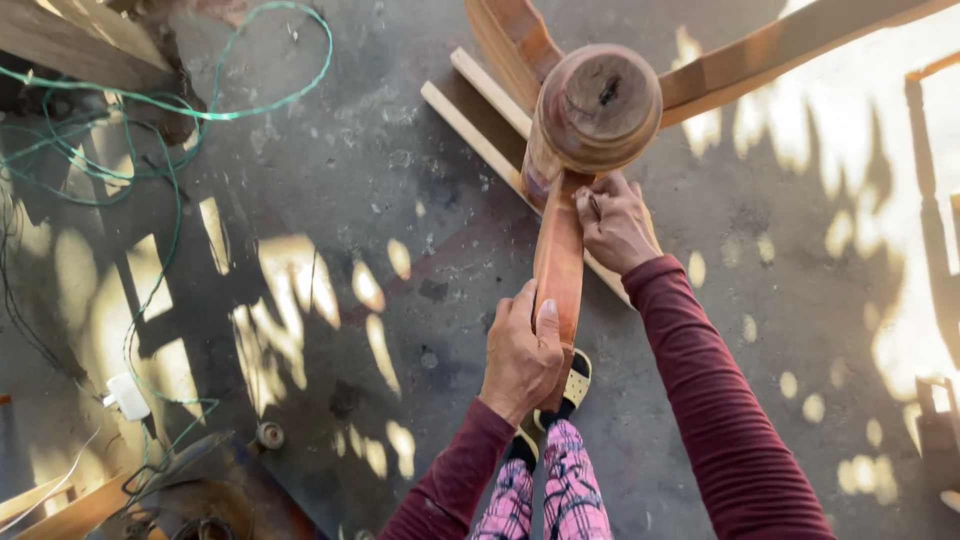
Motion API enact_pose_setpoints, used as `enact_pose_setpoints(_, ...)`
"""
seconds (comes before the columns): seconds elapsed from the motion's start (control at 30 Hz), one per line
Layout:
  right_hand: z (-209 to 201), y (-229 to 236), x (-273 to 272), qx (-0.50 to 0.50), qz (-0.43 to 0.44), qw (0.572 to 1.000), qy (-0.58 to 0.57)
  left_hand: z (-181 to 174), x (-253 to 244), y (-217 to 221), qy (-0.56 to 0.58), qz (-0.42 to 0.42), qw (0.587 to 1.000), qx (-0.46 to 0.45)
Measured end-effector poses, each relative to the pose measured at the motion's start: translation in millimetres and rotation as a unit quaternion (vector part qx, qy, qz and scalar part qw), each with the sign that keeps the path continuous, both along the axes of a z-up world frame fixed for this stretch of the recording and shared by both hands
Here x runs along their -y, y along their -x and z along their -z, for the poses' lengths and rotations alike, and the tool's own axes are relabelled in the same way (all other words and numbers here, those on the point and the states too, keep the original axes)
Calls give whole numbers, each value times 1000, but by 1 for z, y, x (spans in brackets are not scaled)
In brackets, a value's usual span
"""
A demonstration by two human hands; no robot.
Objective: Sanding the curved legs and central pillar of a wooden table base using sandpaper.
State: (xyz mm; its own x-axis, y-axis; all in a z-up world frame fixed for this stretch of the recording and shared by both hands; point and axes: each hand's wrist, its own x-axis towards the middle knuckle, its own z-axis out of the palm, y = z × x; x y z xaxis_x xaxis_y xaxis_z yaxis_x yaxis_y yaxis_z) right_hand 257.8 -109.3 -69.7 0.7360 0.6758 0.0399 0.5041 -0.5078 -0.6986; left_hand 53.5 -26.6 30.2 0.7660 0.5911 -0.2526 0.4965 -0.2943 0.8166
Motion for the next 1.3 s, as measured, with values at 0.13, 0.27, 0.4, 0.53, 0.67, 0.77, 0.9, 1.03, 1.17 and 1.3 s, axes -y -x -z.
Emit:
enact_pose_setpoints(0.13,-3,-11,-7,-86,-67,994,-18,3,-4,6,16,1,1000,-16)
enact_pose_setpoints(0.27,-12,-1,-17,-37,-65,997,19,0,-3,7,4,4,1000,-15)
enact_pose_setpoints(0.4,-18,-2,-12,34,-81,996,16,-3,-1,-3,8,-7,999,-37)
enact_pose_setpoints(0.53,7,-5,-1,-18,-104,994,7,-1,-2,1,21,-8,999,-32)
enact_pose_setpoints(0.67,-33,-3,-22,4,-106,992,66,-1,0,5,-2,-12,1000,-15)
enact_pose_setpoints(0.77,-36,-11,-32,71,-72,985,142,0,-1,-3,-4,-19,1000,-18)
enact_pose_setpoints(0.9,-17,-24,-21,-112,-67,990,61,0,-6,-1,-6,-7,1000,-18)
enact_pose_setpoints(1.03,-30,-19,-26,-168,-48,979,103,-6,-5,7,14,-6,999,-40)
enact_pose_setpoints(1.17,-35,5,-28,31,-66,980,186,-1,1,13,11,-5,999,-30)
enact_pose_setpoints(1.3,-6,-14,-21,-68,-71,994,39,3,-8,8,-9,-7,1000,-26)
